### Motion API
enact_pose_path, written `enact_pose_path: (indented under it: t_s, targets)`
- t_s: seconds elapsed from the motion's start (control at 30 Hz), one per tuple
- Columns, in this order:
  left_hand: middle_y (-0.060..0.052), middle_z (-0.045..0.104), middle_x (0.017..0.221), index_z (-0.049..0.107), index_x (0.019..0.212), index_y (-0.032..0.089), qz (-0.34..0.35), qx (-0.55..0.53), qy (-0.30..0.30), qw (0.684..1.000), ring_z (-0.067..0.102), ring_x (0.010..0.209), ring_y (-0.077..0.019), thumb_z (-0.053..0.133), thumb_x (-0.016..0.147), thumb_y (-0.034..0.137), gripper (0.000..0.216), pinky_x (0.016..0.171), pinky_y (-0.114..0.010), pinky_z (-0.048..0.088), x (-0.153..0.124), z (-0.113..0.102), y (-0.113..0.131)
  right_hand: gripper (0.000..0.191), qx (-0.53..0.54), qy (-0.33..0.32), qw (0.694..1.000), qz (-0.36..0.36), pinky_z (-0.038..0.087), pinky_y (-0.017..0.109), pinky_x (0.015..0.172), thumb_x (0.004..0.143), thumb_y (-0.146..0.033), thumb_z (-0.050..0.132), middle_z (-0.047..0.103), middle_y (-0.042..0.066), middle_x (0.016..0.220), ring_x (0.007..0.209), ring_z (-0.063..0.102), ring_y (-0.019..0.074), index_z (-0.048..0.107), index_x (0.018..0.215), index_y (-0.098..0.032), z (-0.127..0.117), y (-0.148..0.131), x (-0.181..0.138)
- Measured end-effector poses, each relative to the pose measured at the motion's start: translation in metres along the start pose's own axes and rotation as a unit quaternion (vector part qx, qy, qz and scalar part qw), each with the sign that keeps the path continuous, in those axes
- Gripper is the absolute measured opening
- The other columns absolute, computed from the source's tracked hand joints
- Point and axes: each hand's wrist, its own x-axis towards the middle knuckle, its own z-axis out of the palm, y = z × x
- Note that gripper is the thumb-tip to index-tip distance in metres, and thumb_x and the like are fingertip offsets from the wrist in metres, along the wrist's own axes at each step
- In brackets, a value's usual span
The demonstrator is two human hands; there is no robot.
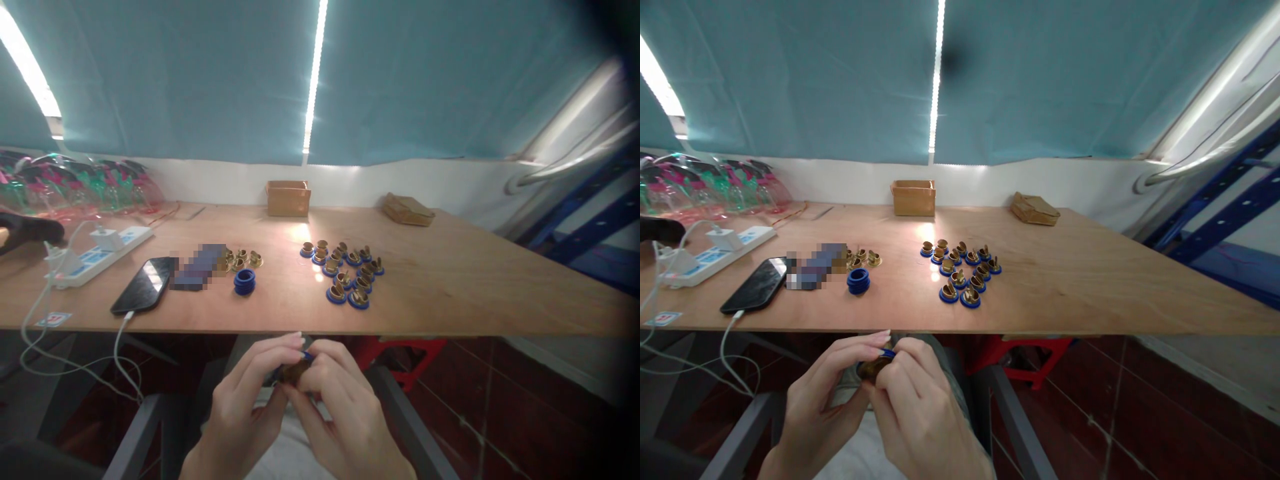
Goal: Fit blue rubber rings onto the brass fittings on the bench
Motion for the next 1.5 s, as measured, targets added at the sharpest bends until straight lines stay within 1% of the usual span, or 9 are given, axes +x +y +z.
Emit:
enact_pose_path:
  t_s: [0.27,0.4,0.57,0.77,0.97,1.13,1.3,1.4,1.5]
  targets:
    - [-0.008,0.069,0.116,0.058,0.115,0.019,0.003,0.011,0.004,1.000,0.067,0.109,-0.0179,0.057,0.083,-0.004,0.039,0.098,-0.027,0.054,-0.005,0.001,-0.003,0.021,0.003,-0.010,1.000,0.007,0.054,0.034,0.078,0.088,-0.004,0.054,0.061,0.002,0.075,0.089,0.059,0.0206,0.055,0.080,-0.023,-0.005,-0.001,0.004]
    - [-0.008,0.069,0.115,0.058,0.118,0.020,-0.016,0.017,0.005,1.000,0.067,0.108,-0.0182,0.062,0.082,0.000,0.041,0.097,-0.026,0.054,-0.006,-0.001,-0.004,0.017,0.035,0.001,0.999,0.020,0.054,0.032,0.076,0.087,-0.007,0.061,0.065,0.002,0.082,0.088,0.059,0.0203,0.058,0.089,-0.024,-0.006,0.000,0.005]
    - [-0.007,0.069,0.112,0.057,0.121,0.019,-0.013,0.045,0.013,0.999,0.067,0.105,-0.0180,0.066,0.081,0.001,0.045,0.094,-0.025,0.054,-0.003,-0.004,-0.003,0.022,0.111,0.042,0.989,0.091,0.049,0.028,0.071,0.084,-0.010,0.067,0.058,-0.001,0.082,0.076,0.058,0.0154,0.056,0.096,-0.025,0.000,0.006,0.001]
    - [-0.007,0.066,0.111,0.058,0.118,0.018,-0.019,0.082,0.036,0.996,0.065,0.106,-0.0171,0.065,0.079,-0.001,0.044,0.095,-0.024,0.052,-0.001,-0.006,-0.001,0.020,0.245,0.050,0.946,0.205,0.047,0.027,0.072,0.087,-0.018,0.065,0.056,-0.001,0.088,0.081,0.057,0.0152,0.054,0.102,-0.025,0.013,0.010,-0.002]
    - [-0.007,0.064,0.111,0.057,0.117,0.018,-0.032,0.082,0.032,0.996,0.063,0.108,-0.0172,0.066,0.079,-0.002,0.045,0.095,-0.024,0.051,-0.001,-0.004,-0.003,0.018,0.384,0.021,0.891,0.243,0.045,0.027,0.081,0.089,-0.014,0.059,0.051,-0.002,0.090,0.087,0.052,0.0145,0.051,0.101,-0.025,0.012,0.017,0.002]
    - [-0.006,0.063,0.110,0.058,0.116,0.019,-0.025,0.090,0.020,0.995,0.064,0.104,-0.0161,0.065,0.079,-0.003,0.044,0.093,-0.023,0.052,-0.002,-0.001,-0.003,0.018,0.370,0.042,0.888,0.271,0.044,0.025,0.076,0.086,-0.012,0.059,0.049,-0.004,0.084,0.080,0.050,0.0134,0.050,0.096,-0.025,0.014,0.021,0.003]
    - [-0.007,0.062,0.110,0.058,0.117,0.020,-0.017,0.103,-0.004,0.994,0.063,0.104,-0.0163,0.062,0.081,-0.003,0.043,0.093,-0.022,0.051,-0.004,0.000,-0.002,0.019,0.260,0.059,0.919,0.290,0.043,0.026,0.067,0.084,-0.013,0.058,0.049,-0.005,0.077,0.072,0.051,0.0139,0.048,0.094,-0.024,0.019,0.021,0.004]
    - [-0.006,0.061,0.108,0.058,0.117,0.021,-0.035,0.111,-0.005,0.993,0.063,0.100,-0.0163,0.062,0.082,-0.001,0.042,0.090,-0.023,0.052,-0.003,0.001,-0.003,0.015,0.210,0.072,0.927,0.301,0.044,0.026,0.064,0.085,-0.018,0.060,0.050,-0.005,0.075,0.070,0.052,0.0145,0.048,0.094,-0.024,0.022,0.023,0.004]
    - [-0.006,0.059,0.106,0.058,0.118,0.023,-0.069,0.127,0.003,0.990,0.063,0.097,-0.0177,0.067,0.082,0.006,0.041,0.085,-0.025,0.054,-0.001,0.002,-0.006,0.009,0.237,0.076,0.919,0.307,0.045,0.026,0.064,0.090,-0.025,0.057,0.050,-0.005,0.073,0.069,0.052,0.0144,0.049,0.093,-0.023,0.023,0.026,0.003]
